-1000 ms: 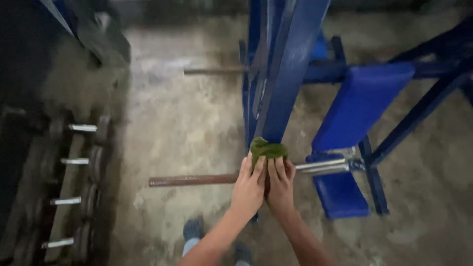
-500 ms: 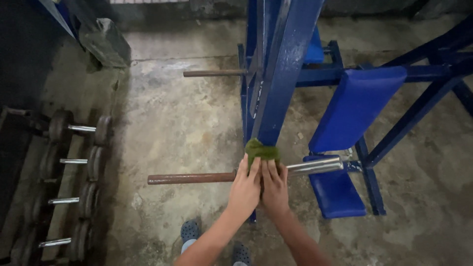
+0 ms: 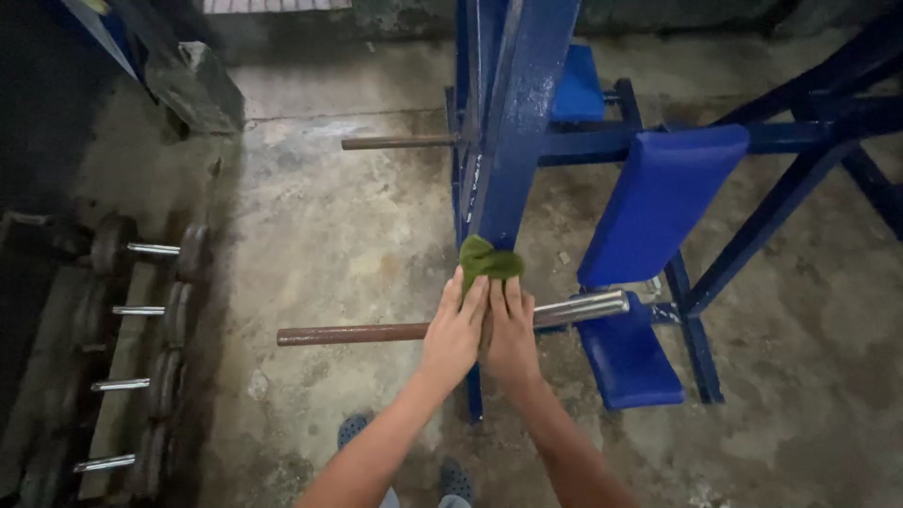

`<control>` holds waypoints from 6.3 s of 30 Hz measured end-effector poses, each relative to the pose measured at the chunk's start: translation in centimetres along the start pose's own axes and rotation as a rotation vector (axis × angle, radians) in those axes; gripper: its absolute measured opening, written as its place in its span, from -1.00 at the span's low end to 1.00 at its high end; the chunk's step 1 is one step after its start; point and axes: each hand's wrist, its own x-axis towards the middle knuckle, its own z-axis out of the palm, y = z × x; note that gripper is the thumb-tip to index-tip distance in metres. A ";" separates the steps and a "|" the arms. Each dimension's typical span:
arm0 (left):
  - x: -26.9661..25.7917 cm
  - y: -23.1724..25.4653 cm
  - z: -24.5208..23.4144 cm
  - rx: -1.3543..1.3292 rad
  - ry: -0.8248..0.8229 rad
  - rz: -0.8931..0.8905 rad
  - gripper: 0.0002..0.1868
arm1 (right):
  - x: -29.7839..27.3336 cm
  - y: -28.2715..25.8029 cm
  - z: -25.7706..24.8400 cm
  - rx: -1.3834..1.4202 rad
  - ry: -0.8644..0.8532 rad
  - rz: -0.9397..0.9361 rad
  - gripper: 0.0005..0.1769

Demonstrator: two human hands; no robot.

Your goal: Wiping down gym benches and machine frames using a cleaning cloth.

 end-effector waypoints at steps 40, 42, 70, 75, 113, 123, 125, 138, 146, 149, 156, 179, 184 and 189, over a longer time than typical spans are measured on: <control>9.6 1.0 -4.2 0.028 0.060 0.016 -0.43 | 9.0 -0.2 -5.5 -0.043 0.063 0.053 -0.42; 10.0 1.4 -5.0 0.107 0.017 0.045 -0.43 | 9.4 -0.1 -5.8 -0.058 0.065 -0.014 -0.44; 17.1 2.9 -12.0 0.649 -0.055 0.175 -0.38 | 14.4 0.4 -10.2 0.128 0.153 -0.098 -0.25; 17.0 3.3 -10.9 0.631 -0.026 0.129 -0.41 | 14.5 1.2 -9.7 -0.021 0.219 -0.239 -0.36; 19.2 4.2 -11.0 0.385 0.023 -0.031 -0.54 | 17.5 0.0 -14.1 0.190 0.119 -0.051 -0.20; 18.4 5.2 -11.2 0.515 0.073 -0.044 -0.39 | 14.3 -1.2 -15.1 0.016 0.185 -0.163 -0.08; 18.5 5.4 -11.5 0.501 0.084 -0.037 -0.40 | 14.1 -1.1 -14.0 0.038 0.112 -0.156 -0.08; 18.1 3.0 -11.0 0.300 -0.014 0.021 -0.30 | 15.5 2.3 -11.5 0.108 -0.112 -0.168 -0.19; 20.3 3.1 -11.1 0.186 0.053 0.017 -0.35 | 17.5 0.9 -11.2 0.107 -0.001 -0.128 -0.19; 19.5 3.4 -10.4 0.184 0.057 -0.002 -0.34 | 16.7 0.6 -10.1 0.083 0.040 -0.108 -0.23; 17.4 3.1 -9.4 0.253 -0.015 -0.022 -0.32 | 14.5 2.0 -7.9 -0.084 0.065 -0.131 -0.28; 22.9 3.4 -11.6 0.169 0.121 0.014 -0.35 | 20.0 0.3 -11.5 -0.052 0.165 -0.217 -0.34; 22.2 2.8 -10.9 0.275 0.060 0.001 -0.32 | 19.2 0.5 -11.2 -0.072 0.128 -0.203 -0.32; 24.9 2.6 -12.3 0.270 0.080 0.041 -0.34 | 21.9 -1.2 -13.9 -0.040 0.145 -0.209 -0.32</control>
